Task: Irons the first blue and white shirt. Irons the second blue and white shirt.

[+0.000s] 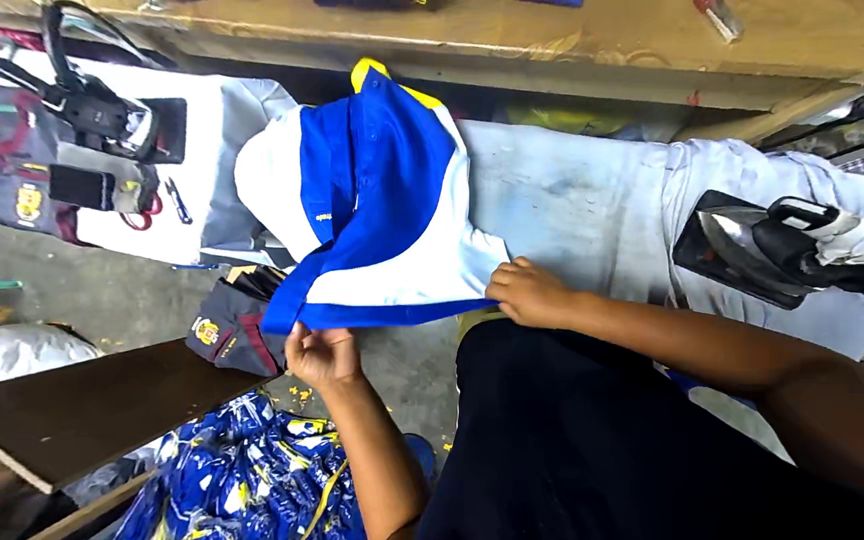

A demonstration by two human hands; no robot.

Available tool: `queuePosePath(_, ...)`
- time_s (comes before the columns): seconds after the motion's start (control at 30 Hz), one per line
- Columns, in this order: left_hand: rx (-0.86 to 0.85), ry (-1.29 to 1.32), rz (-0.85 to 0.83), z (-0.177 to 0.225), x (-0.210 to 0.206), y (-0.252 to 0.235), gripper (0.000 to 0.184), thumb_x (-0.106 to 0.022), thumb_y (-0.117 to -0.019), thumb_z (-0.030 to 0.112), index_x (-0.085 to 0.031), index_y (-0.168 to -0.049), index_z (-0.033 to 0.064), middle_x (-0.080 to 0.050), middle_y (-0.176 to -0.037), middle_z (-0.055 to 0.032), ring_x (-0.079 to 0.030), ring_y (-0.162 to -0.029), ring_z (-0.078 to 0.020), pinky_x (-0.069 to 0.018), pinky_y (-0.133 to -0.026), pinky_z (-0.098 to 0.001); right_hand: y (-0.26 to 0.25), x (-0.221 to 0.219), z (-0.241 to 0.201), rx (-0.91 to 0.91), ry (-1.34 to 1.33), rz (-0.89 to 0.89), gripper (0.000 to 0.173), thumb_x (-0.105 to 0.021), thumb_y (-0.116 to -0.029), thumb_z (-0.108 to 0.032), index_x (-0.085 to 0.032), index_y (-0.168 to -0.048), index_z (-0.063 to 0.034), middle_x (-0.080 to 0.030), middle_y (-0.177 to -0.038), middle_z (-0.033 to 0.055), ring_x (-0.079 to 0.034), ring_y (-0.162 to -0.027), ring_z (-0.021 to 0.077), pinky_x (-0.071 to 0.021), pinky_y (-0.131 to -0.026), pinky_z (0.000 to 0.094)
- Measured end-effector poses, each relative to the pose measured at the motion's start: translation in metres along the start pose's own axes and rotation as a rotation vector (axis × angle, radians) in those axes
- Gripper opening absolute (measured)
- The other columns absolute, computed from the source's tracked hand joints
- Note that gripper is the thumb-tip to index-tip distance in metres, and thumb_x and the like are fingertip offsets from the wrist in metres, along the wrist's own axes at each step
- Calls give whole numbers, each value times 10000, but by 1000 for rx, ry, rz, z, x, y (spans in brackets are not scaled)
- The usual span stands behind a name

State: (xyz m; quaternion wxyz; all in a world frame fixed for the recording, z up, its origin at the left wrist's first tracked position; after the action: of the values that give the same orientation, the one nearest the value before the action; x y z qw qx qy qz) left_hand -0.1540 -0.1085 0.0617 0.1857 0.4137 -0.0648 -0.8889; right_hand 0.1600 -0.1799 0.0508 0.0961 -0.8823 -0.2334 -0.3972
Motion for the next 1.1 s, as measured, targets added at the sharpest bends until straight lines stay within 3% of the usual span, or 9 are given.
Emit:
queuePosePath(0.2, -151, 17, 176, 55, 44, -7, 360, -234, -1068, 284, -529, -965, 105, -681, -834, -24, -713, -842, -165, -612, -772, -404, -60, -6, -73, 114, -187, -381, 211, -528, -985, 1, -694, -1102, 57, -677, -1066, 236, -642, -1071, 418, -471, -940, 575)
queuePosePath(0.37, -379, -147, 317, 111, 73, -6, 402, -271, -1038, 183, -452, -681, 164, -462, -491, 73, -523, -462, -59, -523, -542, -244, -90, -20, -113, 226, -213, -487, 194, -556, -976, 12, -694, -1107, 51, -676, -1080, 243, -639, -1069, 428, -463, -925, 594)
queuePosePath(0.57, -763, -405, 208, 182, 20, 2, 270, -223, -1036, 28, -490, -998, 31, -603, -793, 8, -648, -793, -74, -563, -765, -285, -102, 6, -150, 229, -421, -470, 181, -582, -984, 2, -692, -1110, 70, -667, -1082, 247, -651, -1019, 395, -497, -862, 538)
queuePosePath(0.7, -837, -732, -501, 217, -15, -64, 375, -256, -1000, -60, -298, -1359, -161, -605, -1175, -121, -623, -1111, -131, -531, -978, -320, -82, 34, -136, 231, -632, -236, 161, -613, -966, 4, -708, -1061, 93, -698, -1019, 238, -669, -970, 324, -517, -872, 431)
queuePosePath(0.77, -792, -783, -96, 162, -108, -78, 364, -354, -977, -106, -382, -1339, -118, -592, -1103, -119, -618, -1008, -115, -520, -938, -275, -61, 47, -115, 127, -714, -78, 174, -621, -963, -17, -702, -1052, 109, -704, -1002, 231, -671, -949, 271, -524, -862, 383)
queuePosePath(0.83, -968, -1109, -297, 104, -161, -115, 361, -527, -937, -48, -451, -1197, -287, -591, -1145, -267, -605, -1075, -200, -498, -961, -284, -35, 48, -80, -77, -853, 72, 171, -624, -965, -43, -698, -1051, 86, -706, -956, 136, -646, -876, 106, -528, -817, 260)
queuePosePath(0.9, -1238, -1337, -440, 4, -206, -129, 306, -599, -936, 123, -660, -986, -172, -574, -1228, -404, -551, -1203, -438, -425, -1036, -457, -8, 38, -34, -352, -1055, 204, 105, -640, -956, -34, -669, -1035, 27, -695, -897, 24, -650, -812, 16, -559, -780, 218)
queuePosePath(1.0, -832, -1731, -462, -163, -243, -122, 339, -609, -904, 248, -734, -1089, -8, -334, -1601, -313, -269, -1504, -492, -234, -1156, -657, 25, 2, 45, -787, -1177, 433, 226, -655, -974, -26, -629, -1194, 18, -703, -1012, 116, -691, -875, 159, -597, -812, 373)
queuePosePath(1.1, -536, -2031, -703, -282, -222, -138, 411, -643, -912, 285, -712, -1214, 15, -300, -1651, -238, -213, -1543, -461, -151, -1172, -743, 44, -31, 96, -1068, -1040, 587, 415, -667, -975, -30, -528, -1362, 28, -651, -1200, 213, -668, -1040, 269, -559, -911, 452)
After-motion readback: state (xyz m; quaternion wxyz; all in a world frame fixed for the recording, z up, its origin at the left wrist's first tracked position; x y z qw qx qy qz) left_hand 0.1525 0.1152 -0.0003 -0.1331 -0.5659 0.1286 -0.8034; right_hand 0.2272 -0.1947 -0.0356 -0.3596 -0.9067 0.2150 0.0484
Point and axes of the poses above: each hand's wrist, its own y-axis away from the middle knuckle, its own x-axis out of the back of the hand, z = x × y, the point moved 3 cm from there along -y, towards the middle knuckle
